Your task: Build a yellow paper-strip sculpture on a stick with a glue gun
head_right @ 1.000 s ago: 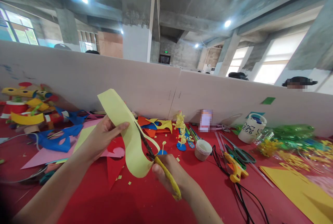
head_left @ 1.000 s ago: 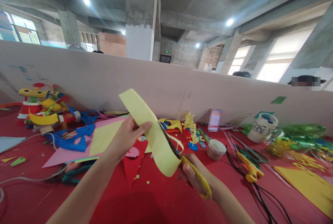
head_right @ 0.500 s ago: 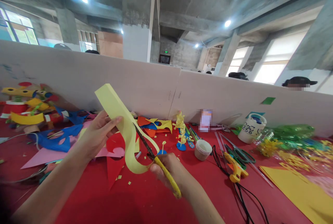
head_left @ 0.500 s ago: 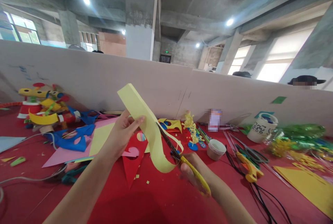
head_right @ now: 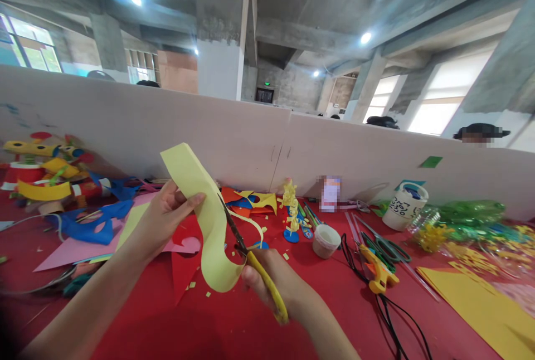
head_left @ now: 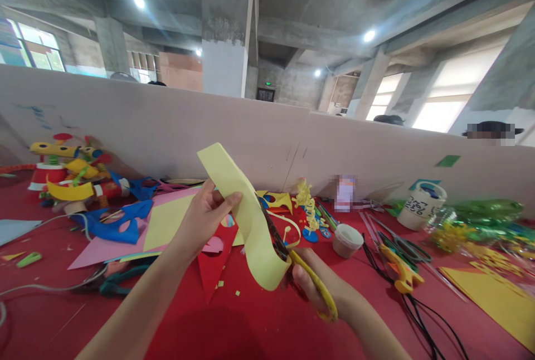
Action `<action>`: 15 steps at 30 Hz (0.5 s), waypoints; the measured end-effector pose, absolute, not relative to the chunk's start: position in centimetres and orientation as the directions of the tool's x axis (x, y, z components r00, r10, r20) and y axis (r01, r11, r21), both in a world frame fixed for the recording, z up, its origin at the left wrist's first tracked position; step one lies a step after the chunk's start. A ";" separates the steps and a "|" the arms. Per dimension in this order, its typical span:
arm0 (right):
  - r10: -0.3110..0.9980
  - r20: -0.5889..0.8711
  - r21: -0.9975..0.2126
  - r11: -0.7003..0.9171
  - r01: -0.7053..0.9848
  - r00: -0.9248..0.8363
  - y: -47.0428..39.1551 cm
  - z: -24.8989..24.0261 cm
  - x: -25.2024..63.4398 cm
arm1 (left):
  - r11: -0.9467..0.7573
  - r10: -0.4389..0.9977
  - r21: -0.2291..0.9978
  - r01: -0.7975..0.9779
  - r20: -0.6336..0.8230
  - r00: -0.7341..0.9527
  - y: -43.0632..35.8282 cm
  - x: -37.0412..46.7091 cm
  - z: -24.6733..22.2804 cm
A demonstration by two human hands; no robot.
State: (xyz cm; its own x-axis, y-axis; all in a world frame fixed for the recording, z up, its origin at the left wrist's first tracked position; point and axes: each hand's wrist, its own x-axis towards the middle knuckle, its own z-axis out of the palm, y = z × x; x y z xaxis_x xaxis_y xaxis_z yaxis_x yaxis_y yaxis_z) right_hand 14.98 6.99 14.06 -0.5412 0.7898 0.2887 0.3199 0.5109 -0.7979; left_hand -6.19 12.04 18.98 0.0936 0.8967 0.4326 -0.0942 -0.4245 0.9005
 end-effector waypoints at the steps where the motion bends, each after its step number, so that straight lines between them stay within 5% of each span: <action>1: 0.785 0.296 -0.795 0.518 0.315 -0.544 7.0 14.0 15.0 | -0.425 0.895 0.900 -0.098 0.434 0.101 12.0 -6.2 19.0; 15: 0.781 0.331 -0.846 0.494 0.199 -0.529 8.0 12.7 14.8 | -0.414 0.897 0.905 -0.095 0.423 0.129 12.1 -6.2 18.9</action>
State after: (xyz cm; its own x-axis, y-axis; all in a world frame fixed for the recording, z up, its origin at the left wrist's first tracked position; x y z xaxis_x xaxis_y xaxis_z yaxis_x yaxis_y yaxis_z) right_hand 14.81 7.99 12.74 -0.5292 0.7811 0.3314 0.1994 0.4941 -0.8462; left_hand -6.22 12.06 18.93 0.1288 0.8969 0.4232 -0.0952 -0.4136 0.9055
